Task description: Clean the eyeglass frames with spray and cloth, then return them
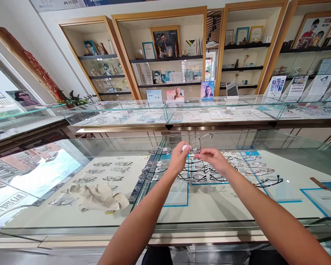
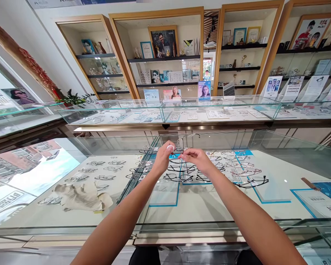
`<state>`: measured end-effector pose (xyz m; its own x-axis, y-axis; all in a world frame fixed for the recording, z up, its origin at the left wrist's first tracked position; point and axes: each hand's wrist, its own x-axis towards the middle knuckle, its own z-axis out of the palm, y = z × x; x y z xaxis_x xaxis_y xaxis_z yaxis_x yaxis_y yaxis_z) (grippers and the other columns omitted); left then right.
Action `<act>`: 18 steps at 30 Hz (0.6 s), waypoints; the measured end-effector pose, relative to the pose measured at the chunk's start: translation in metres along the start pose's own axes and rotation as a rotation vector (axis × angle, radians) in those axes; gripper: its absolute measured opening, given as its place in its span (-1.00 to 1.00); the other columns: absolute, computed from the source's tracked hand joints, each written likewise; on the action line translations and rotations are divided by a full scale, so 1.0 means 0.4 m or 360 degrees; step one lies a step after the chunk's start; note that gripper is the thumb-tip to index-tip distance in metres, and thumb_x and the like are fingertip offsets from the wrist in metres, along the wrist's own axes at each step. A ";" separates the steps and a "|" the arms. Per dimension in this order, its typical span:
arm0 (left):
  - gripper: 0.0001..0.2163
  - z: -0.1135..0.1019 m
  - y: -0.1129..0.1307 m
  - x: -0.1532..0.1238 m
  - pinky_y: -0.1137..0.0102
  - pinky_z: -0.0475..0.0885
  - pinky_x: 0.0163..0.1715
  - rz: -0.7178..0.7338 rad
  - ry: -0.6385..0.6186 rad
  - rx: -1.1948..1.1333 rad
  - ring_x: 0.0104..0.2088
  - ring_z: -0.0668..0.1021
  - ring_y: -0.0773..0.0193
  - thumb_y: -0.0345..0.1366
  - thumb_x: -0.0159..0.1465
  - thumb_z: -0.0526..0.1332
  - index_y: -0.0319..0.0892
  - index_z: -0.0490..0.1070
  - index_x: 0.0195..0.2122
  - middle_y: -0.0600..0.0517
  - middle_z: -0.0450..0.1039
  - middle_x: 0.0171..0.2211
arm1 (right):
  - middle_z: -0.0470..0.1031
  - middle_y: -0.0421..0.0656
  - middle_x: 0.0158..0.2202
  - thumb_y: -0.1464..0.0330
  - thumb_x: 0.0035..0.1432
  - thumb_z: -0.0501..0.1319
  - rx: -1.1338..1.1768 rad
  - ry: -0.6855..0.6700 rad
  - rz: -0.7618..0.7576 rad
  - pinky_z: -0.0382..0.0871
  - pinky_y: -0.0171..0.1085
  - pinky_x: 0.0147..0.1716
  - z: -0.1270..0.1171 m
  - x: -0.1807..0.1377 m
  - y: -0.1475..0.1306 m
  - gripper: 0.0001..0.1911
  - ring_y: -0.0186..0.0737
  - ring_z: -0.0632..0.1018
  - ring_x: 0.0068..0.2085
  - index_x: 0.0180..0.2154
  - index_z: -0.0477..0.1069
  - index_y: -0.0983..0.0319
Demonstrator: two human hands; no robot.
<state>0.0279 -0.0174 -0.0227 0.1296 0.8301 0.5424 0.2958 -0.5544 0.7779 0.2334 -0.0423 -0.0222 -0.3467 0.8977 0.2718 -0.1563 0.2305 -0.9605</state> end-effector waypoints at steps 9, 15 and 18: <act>-0.51 -0.008 0.022 0.000 0.25 0.33 -0.18 0.0036 -0.0053 0.0095 -0.21 0.44 0.10 0.27 0.42 0.05 -0.08 0.30 -0.33 0.01 0.41 -0.33 | 0.71 -0.12 -0.23 0.00 0.12 0.56 0.0048 -0.0039 0.0013 0.38 -0.08 0.07 -0.006 -0.001 -0.005 -0.65 -0.02 0.62 -0.03 -0.38 0.67 0.12; -0.57 -0.004 0.021 -0.008 0.24 0.31 -0.15 0.0087 -0.0133 0.0199 -0.21 0.43 0.11 0.20 0.43 0.06 -0.08 0.32 -0.29 0.00 0.42 -0.29 | 0.75 -0.15 -0.20 -0.04 0.01 0.62 0.0300 0.0183 0.0003 0.36 -0.14 -0.09 -0.021 0.008 -0.002 -0.61 -0.15 0.56 -0.18 -0.36 0.68 0.10; -0.63 0.005 0.025 -0.019 0.23 0.31 -0.12 0.0164 -0.0273 0.0264 -0.18 0.42 0.09 0.14 0.41 0.13 -0.08 0.34 -0.26 0.00 0.42 -0.27 | 0.75 -0.16 -0.20 -0.04 -0.07 0.65 0.0401 0.0258 -0.0006 0.37 -0.15 -0.10 -0.025 0.015 -0.004 -0.59 -0.17 0.57 -0.20 -0.39 0.67 0.10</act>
<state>0.0318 -0.0293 -0.0197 0.3216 0.7754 0.5435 0.4221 -0.6312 0.6507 0.2408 -0.0336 -0.0196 -0.1969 0.9499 0.2426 -0.3886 0.1516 -0.9088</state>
